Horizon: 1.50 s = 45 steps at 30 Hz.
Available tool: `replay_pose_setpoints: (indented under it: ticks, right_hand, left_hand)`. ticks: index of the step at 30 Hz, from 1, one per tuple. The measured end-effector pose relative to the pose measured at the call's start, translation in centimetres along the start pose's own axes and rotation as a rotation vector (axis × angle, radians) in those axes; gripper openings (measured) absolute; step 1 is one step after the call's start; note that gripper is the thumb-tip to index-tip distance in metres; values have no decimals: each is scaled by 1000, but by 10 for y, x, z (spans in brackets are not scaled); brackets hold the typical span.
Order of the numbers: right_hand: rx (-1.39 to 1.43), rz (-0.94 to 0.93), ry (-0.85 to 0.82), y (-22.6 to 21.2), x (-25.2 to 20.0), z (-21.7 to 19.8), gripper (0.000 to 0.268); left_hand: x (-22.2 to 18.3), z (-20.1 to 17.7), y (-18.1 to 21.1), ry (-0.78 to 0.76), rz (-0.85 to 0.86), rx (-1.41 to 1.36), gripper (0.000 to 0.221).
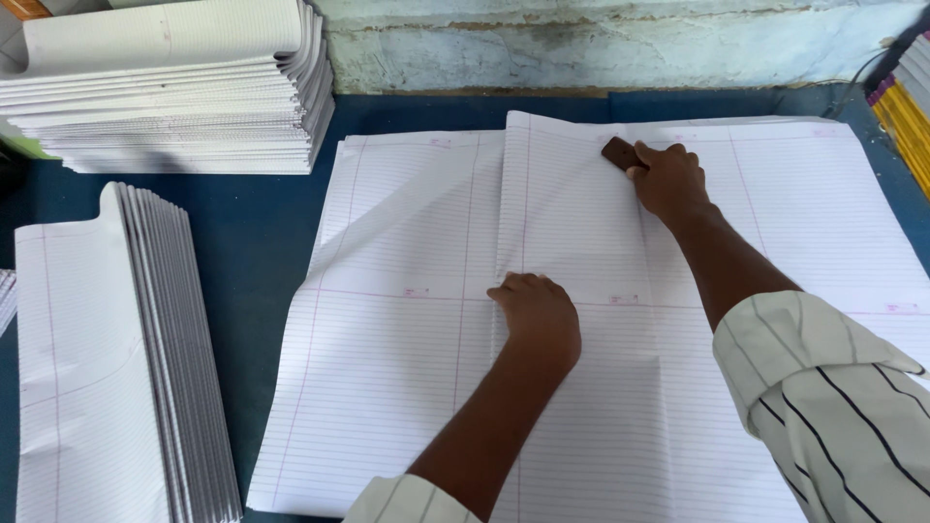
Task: The person folds large sheets of lined paper in half using a wooden block to press the crease. They then stack the folded sheets on a pile to the left and repeat the process with additional sheets.
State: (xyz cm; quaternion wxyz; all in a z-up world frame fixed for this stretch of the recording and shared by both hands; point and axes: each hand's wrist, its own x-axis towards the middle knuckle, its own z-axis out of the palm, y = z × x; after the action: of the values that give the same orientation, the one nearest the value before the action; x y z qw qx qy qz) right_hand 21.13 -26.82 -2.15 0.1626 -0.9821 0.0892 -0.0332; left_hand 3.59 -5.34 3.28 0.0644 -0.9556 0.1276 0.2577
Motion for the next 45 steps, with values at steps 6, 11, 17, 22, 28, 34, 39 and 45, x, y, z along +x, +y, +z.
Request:
replay_pose_setpoints:
  ticks: [6, 11, 17, 22, 28, 34, 39, 45]
  right_hand:
    - [33, 63, -21, -8, 21, 0, 49]
    - [-43, 72, -38, -13, 32, -2, 50]
    - [-52, 87, -51, -12, 33, -1, 50]
    - [-153, 2, -13, -3, 17, 5, 49]
    - [-177, -32, -16, 3, -11, 1, 47]
    - [-144, -32, -27, 6, -39, -4, 47]
    - [-130, -33, -49, 8, -61, -8, 47]
    - [-134, -11, -119, 5, -92, -15, 48]
  left_hand:
    - [-7, -2, -1, -2, 13, 49, 93]
    - [-11, -7, -2, -41, 15, 71, 97]
    - [-11, -8, 1, -34, -8, 62, 97]
    - [-8, -4, -1, -13, -11, 41, 99]
    - [-12, -5, -4, 15, -36, -23, 106]
    - [-19, -5, -5, -23, -26, -50, 135]
    - [-19, 3, -9, 7, -31, -108, 132]
    - [-17, 13, -10, 35, -10, -105, 127]
